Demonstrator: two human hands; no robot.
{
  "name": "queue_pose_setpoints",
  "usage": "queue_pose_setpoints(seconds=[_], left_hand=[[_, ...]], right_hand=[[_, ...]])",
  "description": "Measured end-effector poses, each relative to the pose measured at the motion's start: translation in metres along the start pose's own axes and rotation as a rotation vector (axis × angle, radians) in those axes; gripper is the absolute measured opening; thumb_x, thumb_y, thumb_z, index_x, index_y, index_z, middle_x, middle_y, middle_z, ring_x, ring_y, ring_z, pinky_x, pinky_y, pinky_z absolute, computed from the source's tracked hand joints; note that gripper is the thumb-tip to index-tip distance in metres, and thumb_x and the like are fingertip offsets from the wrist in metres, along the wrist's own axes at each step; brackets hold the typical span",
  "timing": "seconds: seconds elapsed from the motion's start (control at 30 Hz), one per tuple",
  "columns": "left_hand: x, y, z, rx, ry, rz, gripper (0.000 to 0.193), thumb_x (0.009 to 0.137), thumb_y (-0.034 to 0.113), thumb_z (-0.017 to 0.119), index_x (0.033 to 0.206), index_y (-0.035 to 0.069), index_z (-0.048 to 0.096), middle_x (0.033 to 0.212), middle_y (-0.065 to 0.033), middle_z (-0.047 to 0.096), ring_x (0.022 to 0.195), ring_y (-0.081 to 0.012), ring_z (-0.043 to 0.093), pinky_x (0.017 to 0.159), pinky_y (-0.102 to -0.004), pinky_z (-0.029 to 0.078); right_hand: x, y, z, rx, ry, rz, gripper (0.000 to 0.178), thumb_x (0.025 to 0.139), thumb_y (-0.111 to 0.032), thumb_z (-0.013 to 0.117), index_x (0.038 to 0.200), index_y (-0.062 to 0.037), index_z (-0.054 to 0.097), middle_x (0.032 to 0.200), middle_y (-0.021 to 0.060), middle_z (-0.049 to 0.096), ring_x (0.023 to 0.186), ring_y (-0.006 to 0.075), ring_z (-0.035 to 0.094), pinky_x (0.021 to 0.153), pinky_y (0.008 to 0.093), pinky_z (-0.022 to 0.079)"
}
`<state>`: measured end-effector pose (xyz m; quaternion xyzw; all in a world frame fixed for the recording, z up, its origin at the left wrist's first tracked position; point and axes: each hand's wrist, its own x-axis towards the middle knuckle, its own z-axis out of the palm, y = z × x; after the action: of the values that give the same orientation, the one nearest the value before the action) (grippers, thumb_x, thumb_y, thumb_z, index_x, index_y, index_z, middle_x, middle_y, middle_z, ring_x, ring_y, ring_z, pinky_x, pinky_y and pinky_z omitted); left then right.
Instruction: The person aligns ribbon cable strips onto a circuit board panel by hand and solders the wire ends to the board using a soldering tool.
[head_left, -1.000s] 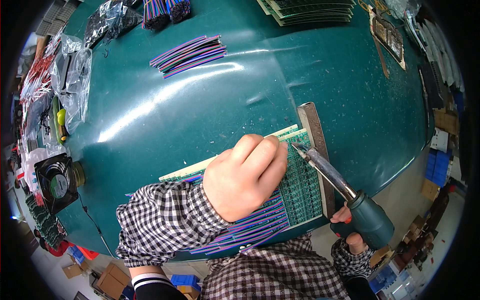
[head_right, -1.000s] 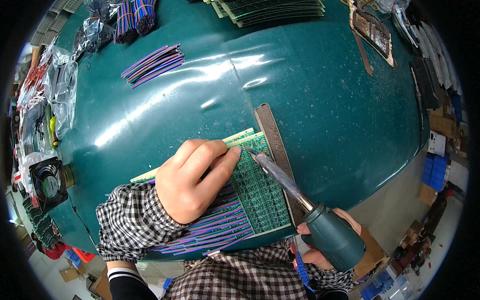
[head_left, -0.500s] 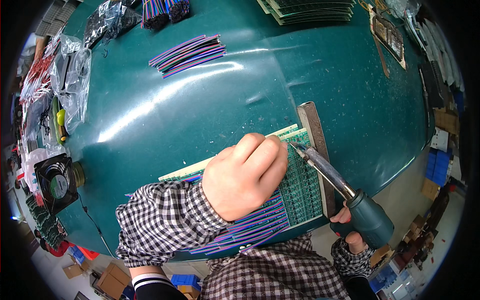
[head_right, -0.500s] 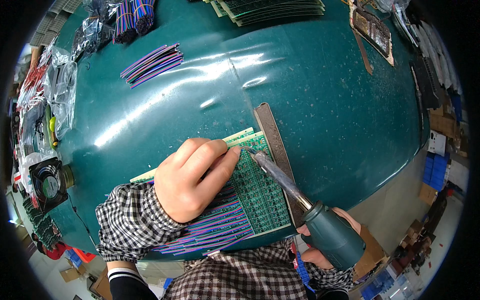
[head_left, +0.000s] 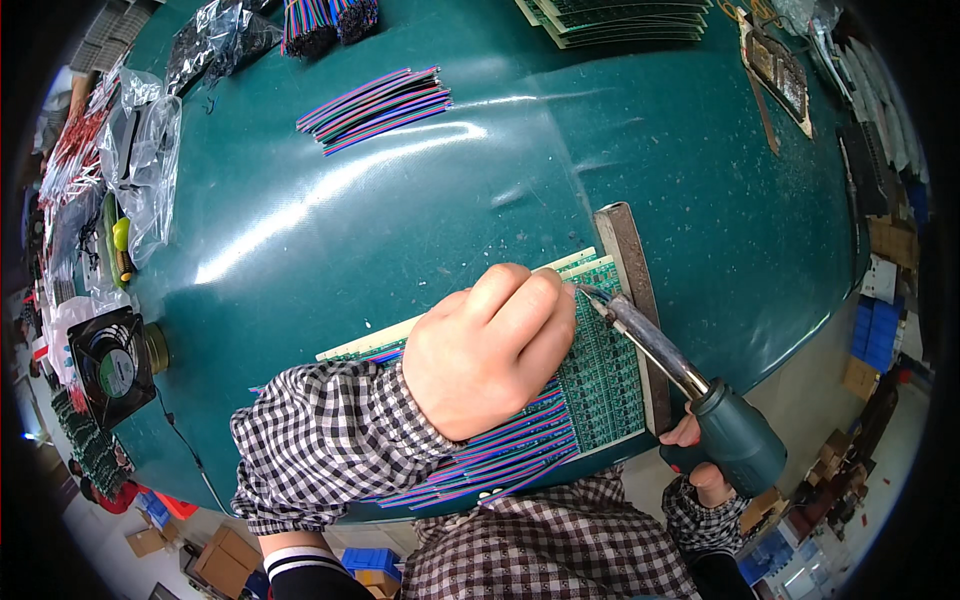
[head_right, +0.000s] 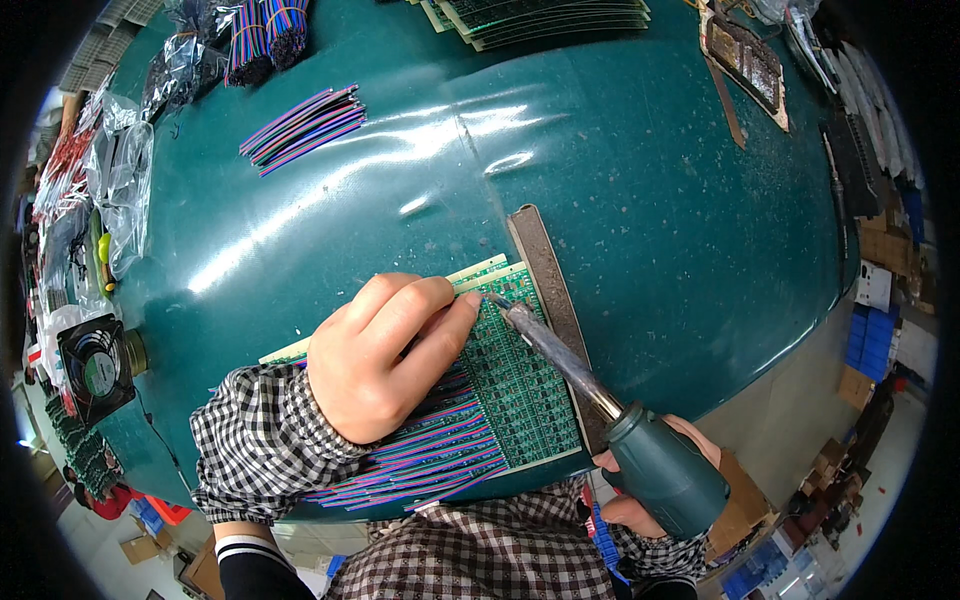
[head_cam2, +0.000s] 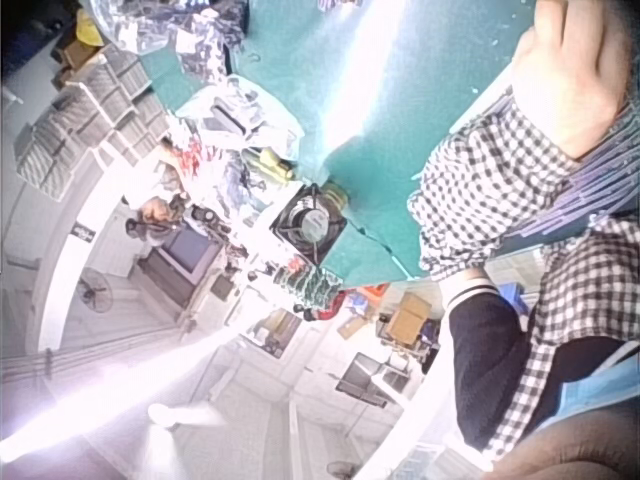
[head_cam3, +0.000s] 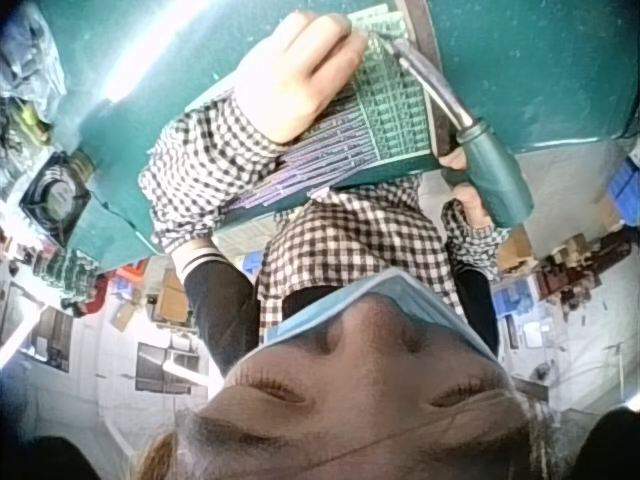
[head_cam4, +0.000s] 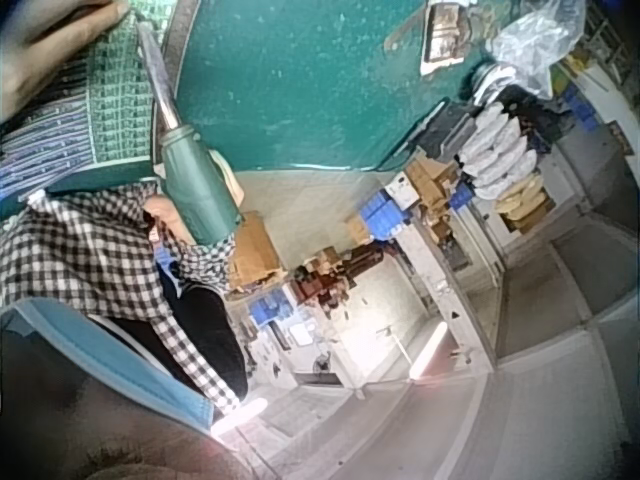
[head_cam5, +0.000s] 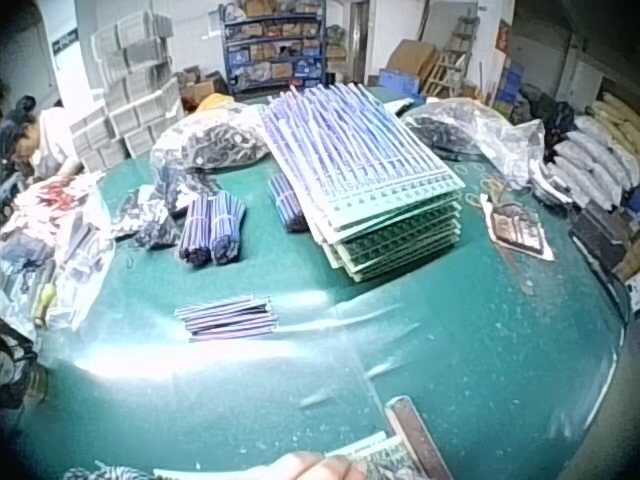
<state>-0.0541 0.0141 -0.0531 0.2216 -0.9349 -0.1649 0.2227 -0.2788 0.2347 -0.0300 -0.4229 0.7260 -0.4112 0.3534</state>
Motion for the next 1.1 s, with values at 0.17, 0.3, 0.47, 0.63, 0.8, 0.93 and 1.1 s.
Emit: queue_pose_setpoints(seconds=[0.17, 0.3, 0.47, 0.63, 0.8, 0.93, 1.1], left_hand=[[0.001, 0.0, 0.0, 0.008, -0.002, 0.005, 0.04, 0.072, 0.009, 0.071, 0.11, -0.003, 0.074, 0.106, -0.0121, 0.064, 0.092, -0.0252, 0.066, 0.072, -0.0338, 0.059], [0.001, 0.001, -0.002, 0.012, -0.018, 0.005, 0.041, 0.071, 0.009, 0.071, 0.11, -0.004, 0.074, 0.107, -0.0124, 0.064, 0.092, -0.0255, 0.067, 0.072, -0.0338, 0.06], [0.001, 0.001, -0.001, 0.018, -0.022, 0.021, 0.042, 0.071, 0.009, 0.071, 0.111, -0.004, 0.073, 0.107, -0.0126, 0.064, 0.093, -0.0257, 0.067, 0.073, -0.0338, 0.06], [-0.001, 0.002, -0.001, 0.033, -0.018, 0.02, 0.043, 0.07, 0.008, 0.072, 0.112, -0.005, 0.074, 0.107, -0.0124, 0.064, 0.094, -0.0257, 0.067, 0.074, -0.0338, 0.06], [0.0, 0.002, 0.001, 0.058, -0.004, 0.04, 0.044, 0.07, 0.008, 0.072, 0.112, -0.005, 0.074, 0.107, -0.012, 0.064, 0.094, -0.0251, 0.067, 0.074, -0.0333, 0.06], [0.0, 0.002, 0.0, 0.073, 0.007, 0.046, 0.044, 0.07, 0.008, 0.072, 0.111, -0.005, 0.074, 0.106, -0.0117, 0.064, 0.093, -0.0248, 0.067, 0.073, -0.0327, 0.06], [-0.001, 0.003, 0.003, 0.089, 0.031, 0.056, 0.043, 0.07, 0.008, 0.072, 0.111, -0.005, 0.074, 0.106, -0.012, 0.065, 0.093, -0.0247, 0.068, 0.072, -0.0321, 0.06]], right_hand=[[-0.006, 0.008, -0.007, 0.057, -0.021, 0.015, 0.067, 0.081, -0.066, 0.081, 0.1, -0.0026, 0.075, 0.081, 0.0017, 0.077, 0.074, 0.019, 0.075, 0.071, 0.0335, 0.056], [-0.004, 0.009, -0.006, 0.173, -0.064, -0.014, 0.069, 0.082, -0.064, 0.082, 0.104, 0.0008, 0.073, 0.088, 0.0044, 0.077, 0.077, 0.0195, 0.076, 0.068, 0.0322, 0.056], [0.001, 0.003, -0.004, 0.13, -0.068, -0.054, 0.07, 0.081, -0.065, 0.083, 0.104, 0.001, 0.074, 0.091, 0.0054, 0.078, 0.079, 0.0196, 0.076, 0.067, 0.0319, 0.055], [0.004, -0.003, 0.005, 0.069, 0.028, -0.048, 0.07, 0.081, -0.074, 0.076, 0.095, -0.0046, 0.078, 0.085, 0.0012, 0.079, 0.07, 0.0159, 0.07, 0.062, 0.0328, 0.052], [-0.001, -0.003, 0.002, 0.003, 0.021, 0.019, 0.07, 0.078, -0.076, 0.076, 0.087, -0.0063, 0.079, 0.078, -0.0001, 0.077, 0.066, 0.0163, 0.067, 0.063, 0.0336, 0.053], [-0.027, 0.04, -0.028, -0.01, -0.26, 0.007, 0.11, 0.073, -0.065, 0.087, 0.142, 0.012, 0.046, 0.092, 0.0051, 0.061, 0.089, 0.0214, 0.065, 0.084, 0.0396, 0.06], [-0.038, 0.057, -0.037, -0.024, -0.272, 0.014, 0.114, 0.071, -0.065, 0.088, 0.143, 0.0118, 0.045, 0.091, 0.004, 0.061, 0.087, 0.0199, 0.064, 0.085, 0.0396, 0.06]])
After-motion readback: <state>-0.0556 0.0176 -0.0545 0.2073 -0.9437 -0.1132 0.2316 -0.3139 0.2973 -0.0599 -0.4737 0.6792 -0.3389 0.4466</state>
